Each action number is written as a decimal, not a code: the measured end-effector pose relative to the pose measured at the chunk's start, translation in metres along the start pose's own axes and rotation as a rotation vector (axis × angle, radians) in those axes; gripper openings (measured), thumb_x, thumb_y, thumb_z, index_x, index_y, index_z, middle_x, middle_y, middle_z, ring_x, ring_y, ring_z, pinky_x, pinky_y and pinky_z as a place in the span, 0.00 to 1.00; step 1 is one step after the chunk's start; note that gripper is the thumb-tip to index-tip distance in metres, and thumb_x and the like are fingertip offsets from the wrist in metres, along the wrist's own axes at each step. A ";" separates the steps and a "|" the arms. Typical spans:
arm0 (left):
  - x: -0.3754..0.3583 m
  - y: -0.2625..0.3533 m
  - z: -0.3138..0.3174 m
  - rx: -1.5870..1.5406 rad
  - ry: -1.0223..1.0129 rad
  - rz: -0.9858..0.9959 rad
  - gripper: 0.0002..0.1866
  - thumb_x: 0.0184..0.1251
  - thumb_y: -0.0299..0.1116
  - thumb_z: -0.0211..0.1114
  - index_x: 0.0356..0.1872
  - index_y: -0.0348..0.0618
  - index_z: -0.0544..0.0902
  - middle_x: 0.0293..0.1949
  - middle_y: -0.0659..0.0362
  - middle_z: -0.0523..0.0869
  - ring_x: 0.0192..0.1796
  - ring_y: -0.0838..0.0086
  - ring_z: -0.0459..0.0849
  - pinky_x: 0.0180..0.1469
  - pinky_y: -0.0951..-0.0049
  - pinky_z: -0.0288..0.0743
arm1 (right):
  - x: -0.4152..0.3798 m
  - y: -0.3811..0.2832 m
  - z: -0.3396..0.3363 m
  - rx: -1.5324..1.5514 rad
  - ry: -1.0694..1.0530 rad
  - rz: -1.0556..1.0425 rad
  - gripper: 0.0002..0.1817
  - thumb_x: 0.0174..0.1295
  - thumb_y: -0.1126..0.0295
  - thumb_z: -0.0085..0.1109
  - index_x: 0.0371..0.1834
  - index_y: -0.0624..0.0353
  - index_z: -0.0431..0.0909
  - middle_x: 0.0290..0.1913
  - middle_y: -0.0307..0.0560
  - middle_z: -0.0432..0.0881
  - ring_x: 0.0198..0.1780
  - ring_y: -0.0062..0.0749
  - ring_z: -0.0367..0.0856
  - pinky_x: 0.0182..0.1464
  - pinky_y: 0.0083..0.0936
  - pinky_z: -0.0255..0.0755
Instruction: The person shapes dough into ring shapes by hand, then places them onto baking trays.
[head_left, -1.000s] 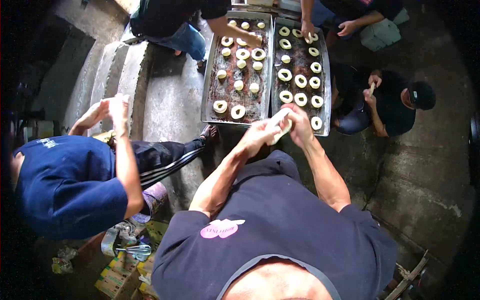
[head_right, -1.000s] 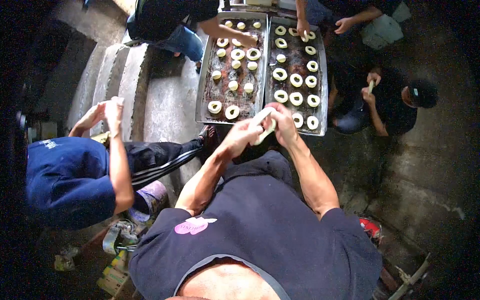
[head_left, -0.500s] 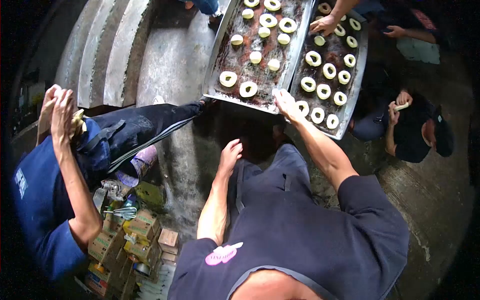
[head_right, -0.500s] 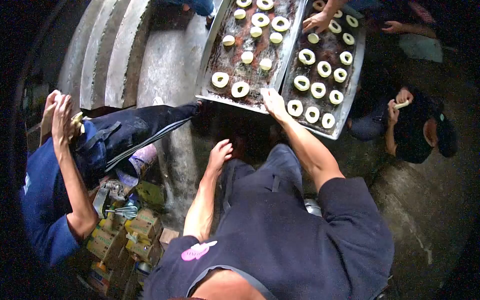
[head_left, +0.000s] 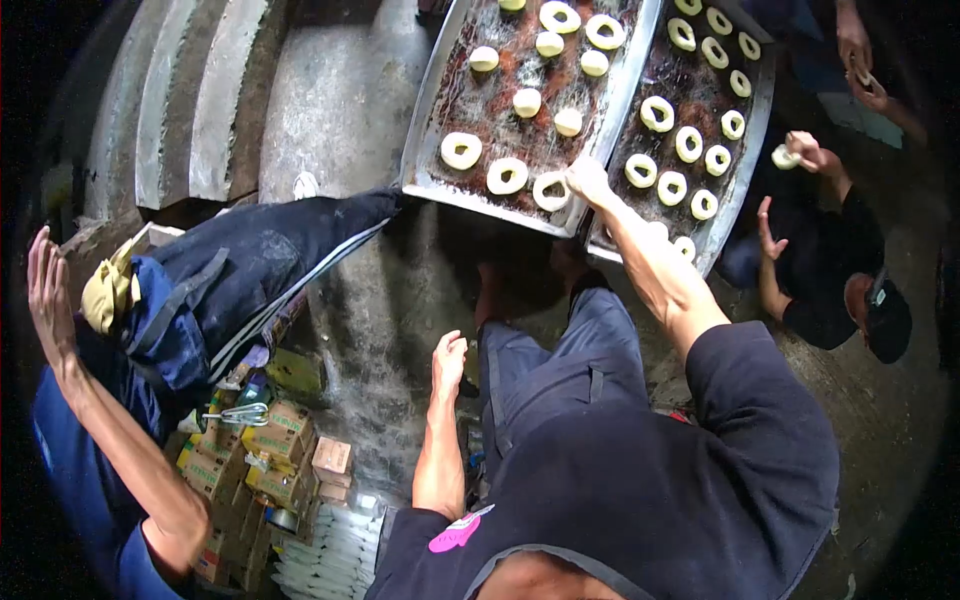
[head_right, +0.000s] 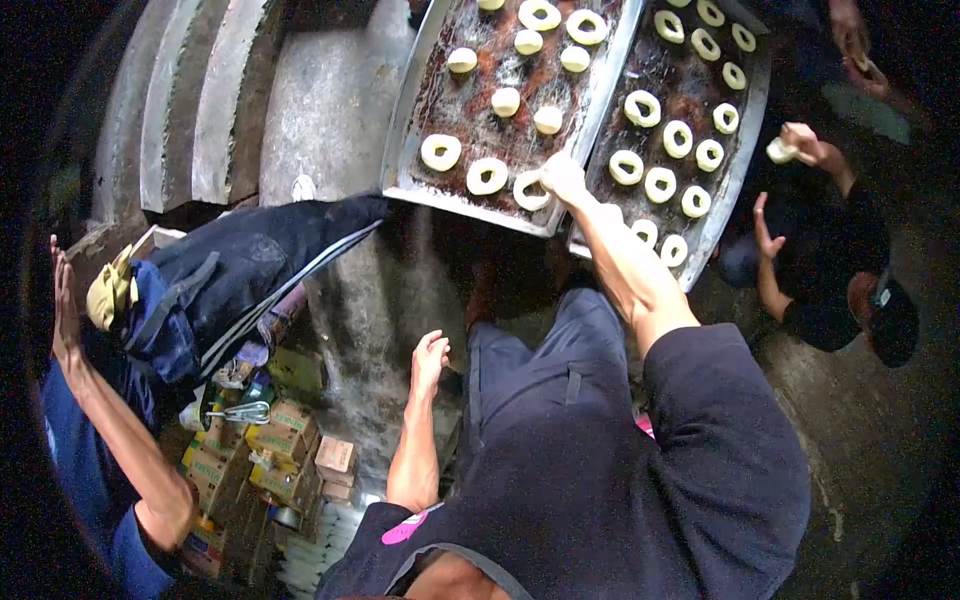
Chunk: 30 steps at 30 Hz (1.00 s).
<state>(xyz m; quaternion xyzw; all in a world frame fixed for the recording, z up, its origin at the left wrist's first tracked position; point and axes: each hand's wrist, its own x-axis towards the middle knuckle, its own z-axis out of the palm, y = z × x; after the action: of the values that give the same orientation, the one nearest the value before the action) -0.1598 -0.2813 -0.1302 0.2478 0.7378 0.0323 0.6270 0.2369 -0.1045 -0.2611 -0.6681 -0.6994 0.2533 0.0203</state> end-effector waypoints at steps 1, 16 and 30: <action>0.008 0.010 0.008 0.010 0.006 0.064 0.19 0.64 0.33 0.59 0.56 0.38 0.74 0.43 0.59 0.81 0.40 0.79 0.79 0.41 0.79 0.73 | 0.018 0.003 -0.002 0.073 0.157 0.211 0.12 0.52 0.65 0.50 0.21 0.62 0.77 0.31 0.59 0.80 0.37 0.58 0.79 0.41 0.43 0.73; 0.058 0.213 0.112 -0.137 -0.338 0.478 0.19 0.69 0.35 0.54 0.58 0.39 0.72 0.44 0.60 0.81 0.42 0.77 0.79 0.45 0.74 0.76 | -0.059 -0.114 -0.094 1.501 -0.134 0.410 0.17 0.55 0.67 0.62 0.45 0.62 0.71 0.38 0.45 0.79 0.39 0.21 0.75 0.38 0.17 0.70; -0.119 0.235 0.099 -0.168 -0.518 0.846 0.28 0.55 0.21 0.56 0.60 0.34 0.63 0.42 0.54 0.80 0.43 0.74 0.79 0.46 0.77 0.74 | -0.179 -0.191 -0.226 1.206 0.203 0.287 0.24 0.45 0.71 0.60 0.47 0.69 0.69 0.38 0.47 0.76 0.40 0.28 0.75 0.44 0.22 0.70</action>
<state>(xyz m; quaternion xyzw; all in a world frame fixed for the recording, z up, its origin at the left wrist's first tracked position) 0.0209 -0.1503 0.0410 0.4739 0.3875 0.2804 0.7393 0.1619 -0.1953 0.0640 -0.6470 -0.3312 0.5390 0.4257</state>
